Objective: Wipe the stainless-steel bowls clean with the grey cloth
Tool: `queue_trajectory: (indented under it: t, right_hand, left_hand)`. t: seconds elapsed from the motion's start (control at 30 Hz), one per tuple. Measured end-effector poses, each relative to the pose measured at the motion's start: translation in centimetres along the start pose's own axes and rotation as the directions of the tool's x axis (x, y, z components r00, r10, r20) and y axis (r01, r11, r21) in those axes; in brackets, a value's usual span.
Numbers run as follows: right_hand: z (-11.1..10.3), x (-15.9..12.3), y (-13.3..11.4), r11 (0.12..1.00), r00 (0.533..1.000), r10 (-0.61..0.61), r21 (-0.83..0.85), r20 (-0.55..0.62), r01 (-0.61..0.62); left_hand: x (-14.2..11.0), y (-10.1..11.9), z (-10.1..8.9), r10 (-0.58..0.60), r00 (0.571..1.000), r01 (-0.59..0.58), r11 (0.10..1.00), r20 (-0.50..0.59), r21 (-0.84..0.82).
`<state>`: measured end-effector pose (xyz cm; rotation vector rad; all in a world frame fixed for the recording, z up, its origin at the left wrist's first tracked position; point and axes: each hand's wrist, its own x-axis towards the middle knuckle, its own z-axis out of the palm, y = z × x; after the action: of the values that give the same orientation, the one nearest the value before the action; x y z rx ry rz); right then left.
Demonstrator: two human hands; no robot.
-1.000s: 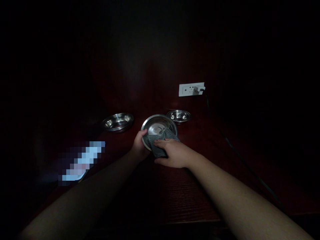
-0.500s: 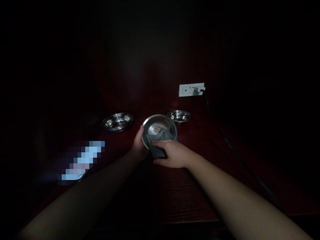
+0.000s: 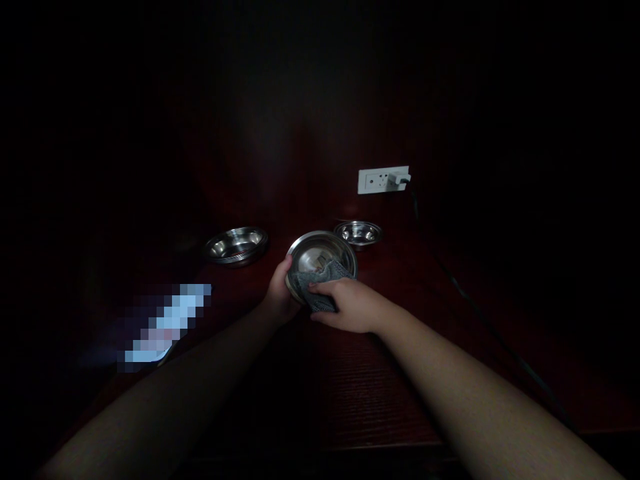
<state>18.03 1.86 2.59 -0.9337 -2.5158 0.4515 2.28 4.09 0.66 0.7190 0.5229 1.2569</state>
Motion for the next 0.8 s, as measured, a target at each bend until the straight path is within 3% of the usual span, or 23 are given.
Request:
queue_trajectory:
  t: [0.5, 0.7, 0.8]
  right_hand:
    - [-0.42, -0.11, -0.26, 0.999, 0.999, -0.040, 0.026, 0.032, 0.039]
    - [-0.69, 0.30, -0.34, 0.984, 0.990, -0.139, 0.113, -0.020, 0.140]
    - [-0.40, 0.40, -0.19, 0.990, 0.991, -0.120, 0.072, -0.065, 0.125]
  left_hand:
    - [-0.13, -0.03, -0.10, 0.013, 1.000, -0.013, 1.000, 0.012, 0.003]
    - [-0.14, -0.24, -0.57, -0.070, 0.993, 0.069, 0.997, 0.096, 0.018]
    - [-0.34, -0.30, -0.53, -0.094, 0.983, 0.089, 0.995, 0.155, 0.038]
